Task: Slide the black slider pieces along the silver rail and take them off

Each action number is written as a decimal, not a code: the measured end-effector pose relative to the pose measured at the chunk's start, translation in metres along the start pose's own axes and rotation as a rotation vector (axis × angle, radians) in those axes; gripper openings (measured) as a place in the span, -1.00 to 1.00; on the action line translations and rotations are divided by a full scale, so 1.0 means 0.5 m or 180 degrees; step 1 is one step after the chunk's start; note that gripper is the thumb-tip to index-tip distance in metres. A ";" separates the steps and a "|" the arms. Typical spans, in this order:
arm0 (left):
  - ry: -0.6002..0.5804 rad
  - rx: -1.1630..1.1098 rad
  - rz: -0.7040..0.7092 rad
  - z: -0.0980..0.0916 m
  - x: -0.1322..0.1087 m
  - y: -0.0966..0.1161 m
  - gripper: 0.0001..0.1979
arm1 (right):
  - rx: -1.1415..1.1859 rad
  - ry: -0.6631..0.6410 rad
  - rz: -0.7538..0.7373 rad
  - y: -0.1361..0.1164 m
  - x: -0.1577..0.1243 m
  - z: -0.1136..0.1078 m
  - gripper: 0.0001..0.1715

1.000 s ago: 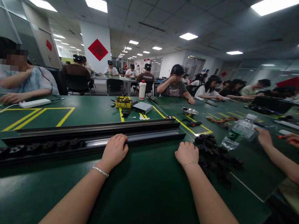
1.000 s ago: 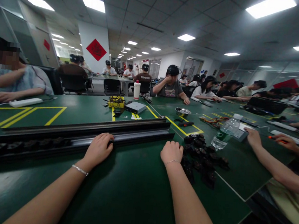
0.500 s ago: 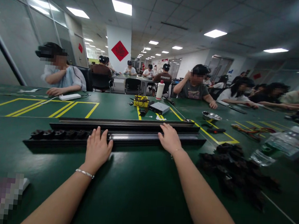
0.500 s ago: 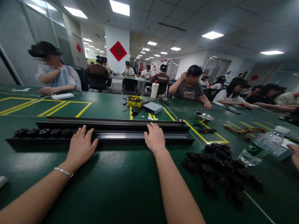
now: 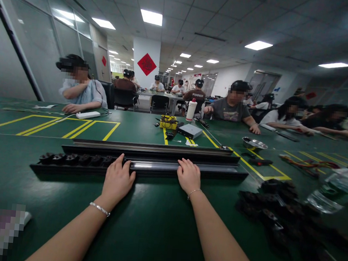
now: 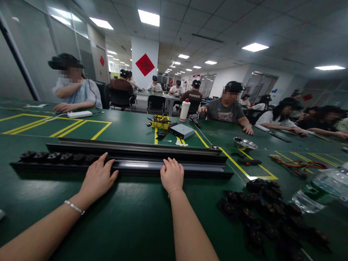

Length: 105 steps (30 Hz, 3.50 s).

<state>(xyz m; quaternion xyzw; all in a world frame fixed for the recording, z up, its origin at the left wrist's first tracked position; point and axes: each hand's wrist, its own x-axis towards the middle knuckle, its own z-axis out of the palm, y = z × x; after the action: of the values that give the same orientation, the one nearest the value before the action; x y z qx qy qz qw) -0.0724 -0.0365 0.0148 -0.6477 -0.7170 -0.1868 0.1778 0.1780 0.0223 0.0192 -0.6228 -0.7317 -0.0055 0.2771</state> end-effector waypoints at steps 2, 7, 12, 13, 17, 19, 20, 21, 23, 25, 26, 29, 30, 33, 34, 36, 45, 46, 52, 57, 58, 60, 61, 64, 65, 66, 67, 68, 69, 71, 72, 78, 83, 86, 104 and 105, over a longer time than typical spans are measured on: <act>0.0035 0.0009 -0.0011 0.003 0.002 -0.003 -0.53 | 0.0011 0.0004 -0.0004 -0.001 0.000 0.001 -0.55; 0.0290 -0.0067 0.0074 0.014 0.006 -0.011 -0.53 | 0.0034 0.0092 0.0016 0.000 0.001 0.009 -0.56; 0.0292 -0.0046 0.0133 0.016 0.010 -0.014 -0.55 | 0.0079 0.0172 0.0011 0.001 0.002 0.013 -0.56; 0.0263 -0.0051 0.0151 0.015 0.010 -0.014 -0.56 | 0.0080 0.0175 0.0010 0.000 0.002 0.013 -0.56; 0.0260 -0.0140 0.0216 0.014 0.011 -0.012 -0.60 | 0.0051 0.0172 0.0012 -0.001 0.002 0.011 -0.56; 0.0273 -0.0194 0.0228 0.014 0.012 -0.011 -0.61 | 0.0037 0.0164 0.0014 -0.001 0.002 0.011 -0.56; 0.0273 -0.0216 0.0230 0.014 0.012 -0.011 -0.61 | 0.0035 0.0157 0.0015 -0.001 0.002 0.011 -0.56; 0.0270 -0.0233 0.0233 0.014 0.012 -0.010 -0.61 | 0.0037 0.0153 0.0019 -0.001 0.002 0.011 -0.56; 0.0260 -0.0257 0.0248 0.013 0.011 -0.008 -0.62 | 0.0056 0.0148 0.0038 -0.002 0.002 0.011 -0.56; 0.0241 -0.0283 0.0279 0.012 0.010 -0.003 -0.63 | 0.0073 0.0139 0.0086 -0.004 0.003 0.011 -0.56; 0.0222 -0.0309 0.0328 0.011 0.010 0.000 -0.63 | 0.0074 0.0136 0.0124 -0.006 0.004 0.011 -0.56; 0.0206 -0.0376 0.0382 0.009 0.009 0.008 -0.63 | 0.0083 0.0148 0.0239 -0.021 0.005 0.014 -0.56; 0.0208 -0.0411 0.0379 0.008 0.009 0.010 -0.63 | 0.0109 0.0153 0.0241 -0.030 0.004 0.016 -0.56; 0.0219 -0.0671 0.0292 0.003 0.011 0.008 -0.61 | 0.0325 0.0088 -0.0036 -0.075 -0.001 0.030 -0.55; 0.0228 -0.0803 0.0229 0.002 0.012 0.006 -0.60 | 0.0402 0.0077 -0.0172 -0.095 -0.003 0.036 -0.55; 0.0251 -0.1072 0.0050 0.002 0.015 0.000 -0.58 | 0.0547 0.0046 -0.0330 -0.141 -0.008 0.051 -0.53; 0.0151 -0.1203 -0.0741 0.005 0.035 -0.020 -0.60 | 0.0702 0.0282 0.0184 -0.298 -0.016 0.108 -0.46; 0.0089 -0.1228 -0.0783 0.003 0.036 -0.021 -0.60 | 0.0657 0.0311 0.0208 -0.303 -0.016 0.109 -0.45; -0.0109 -0.1517 -0.0982 -0.007 0.039 -0.027 -0.67 | 0.0465 0.0257 0.0115 -0.308 -0.018 0.108 -0.42; -0.0115 -0.1560 -0.1048 -0.011 0.041 -0.023 -0.72 | 0.0547 0.0196 -0.0018 -0.309 -0.020 0.103 -0.45; -0.0097 -0.1531 -0.1021 -0.010 0.041 -0.022 -0.72 | 0.0571 0.0169 -0.0050 -0.310 -0.020 0.103 -0.49; -0.0077 -0.1464 -0.0978 -0.008 0.041 -0.021 -0.73 | 0.0609 0.0129 -0.0070 -0.313 -0.019 0.103 -0.57; -0.0081 -0.1429 -0.0975 -0.008 0.041 -0.021 -0.73 | 0.0630 0.0130 -0.0055 -0.314 -0.019 0.104 -0.60; -0.0144 -0.1349 -0.0978 -0.011 0.042 -0.021 -0.74 | 0.0730 0.0196 0.0008 -0.316 -0.017 0.105 -0.68; -0.0166 -0.1331 -0.0964 -0.013 0.042 -0.021 -0.74 | 0.0766 0.0218 0.0022 -0.316 -0.016 0.106 -0.69; -0.0183 -0.1314 -0.0937 -0.014 0.042 -0.020 -0.74 | 0.0796 0.0236 0.0034 -0.316 -0.016 0.107 -0.70; -0.0193 -0.1290 -0.0904 -0.015 0.042 -0.019 -0.74 | 0.0818 0.0249 0.0044 -0.316 -0.015 0.107 -0.71; -0.0200 -0.1253 -0.0866 -0.014 0.042 -0.019 -0.74 | 0.0833 0.0258 0.0054 -0.315 -0.014 0.108 -0.72; -0.0206 -0.1204 -0.0825 -0.013 0.041 -0.018 -0.73 | 0.0841 0.0265 0.0060 -0.314 -0.013 0.108 -0.73; -0.0231 -0.1084 -0.0750 -0.010 0.040 -0.018 -0.72 | 0.0840 0.0263 0.0067 -0.313 -0.011 0.109 -0.74; -0.0255 -0.1011 -0.0707 -0.008 0.040 -0.019 -0.72 | 0.0829 0.0247 0.0075 -0.313 -0.011 0.108 -0.74; -0.0414 -0.0574 -0.0405 -0.010 0.036 -0.020 -0.73 | 0.0661 0.0074 0.0046 -0.313 -0.007 0.101 -0.72; -0.0377 -0.0450 -0.0369 -0.017 0.034 -0.015 -0.70 | 0.0524 0.0011 -0.0061 -0.309 0.000 0.094 -0.68; -0.0397 -0.0437 -0.0380 -0.017 0.034 -0.014 -0.70 | 0.0491 -0.0003 0.0012 -0.310 0.005 0.093 -0.71; -0.0457 -0.0459 -0.0387 -0.015 0.035 -0.018 -0.68 | 0.0638 -0.0025 0.0448 -0.274 0.019 0.080 -0.75; -0.0457 -0.0461 -0.0386 -0.016 0.035 -0.017 -0.68 | 0.0650 -0.0027 0.0462 -0.272 0.020 0.079 -0.73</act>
<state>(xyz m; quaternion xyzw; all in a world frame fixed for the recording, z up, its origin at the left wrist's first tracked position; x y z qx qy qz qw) -0.0826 -0.0263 0.0299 -0.6260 -0.7503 -0.2016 0.0670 0.0371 0.0150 0.0358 -0.6426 -0.6826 0.0916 0.3357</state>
